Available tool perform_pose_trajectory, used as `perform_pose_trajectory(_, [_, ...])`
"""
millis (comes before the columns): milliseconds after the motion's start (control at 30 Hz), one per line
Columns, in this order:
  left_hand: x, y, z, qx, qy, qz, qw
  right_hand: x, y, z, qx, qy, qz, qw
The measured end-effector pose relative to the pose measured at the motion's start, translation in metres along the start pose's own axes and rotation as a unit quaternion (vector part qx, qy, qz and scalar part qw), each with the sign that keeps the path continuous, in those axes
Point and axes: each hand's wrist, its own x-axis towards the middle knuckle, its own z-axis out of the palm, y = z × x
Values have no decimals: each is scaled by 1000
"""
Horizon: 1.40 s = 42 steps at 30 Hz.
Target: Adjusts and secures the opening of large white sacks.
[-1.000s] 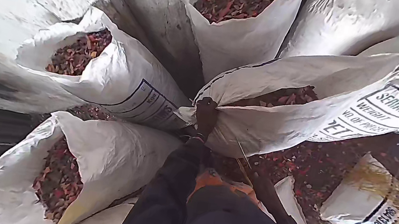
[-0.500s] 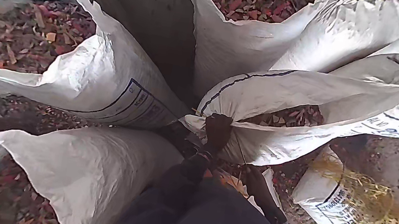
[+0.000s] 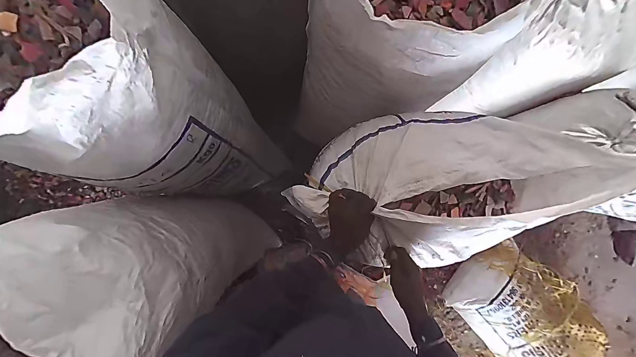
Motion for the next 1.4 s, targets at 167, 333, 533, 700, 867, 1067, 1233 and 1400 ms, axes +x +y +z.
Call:
perform_pose_trajectory(167, [4, -3, 0, 11, -11, 5, 1000, 9, -14, -8, -79, 34, -74, 994])
perform_pose_trajectory(333, [17, 1, -6, 46, -71, -38, 996, 62, -93, -2, -209, -46, -2, 977])
perform_pose_trajectory(533, [35, 7, -26, 49, -217, -106, 969, 60, -94, -31, -223, -174, 5, 959])
perform_pose_trajectory(700, [10, -4, 0, 9, 28, 12, 1000, 53, -66, -27, -246, -99, -25, 964])
perform_pose_trajectory(867, [13, 0, 0, 20, 35, 0, 999, 78, -98, -23, -395, -112, -56, 910])
perform_pose_trajectory(1067, [10, -1, -7, -10, 0, -9, 1000, 103, -177, -73, -363, -174, -118, 908])
perform_pose_trajectory(1233, [3, 3, -13, -11, -52, -4, 999, 181, -187, 2, -382, -212, -74, 897])
perform_pose_trajectory(1400, [-6, -1, -5, -37, 10, 13, 999, 135, -162, -18, -22, -181, -104, 978])
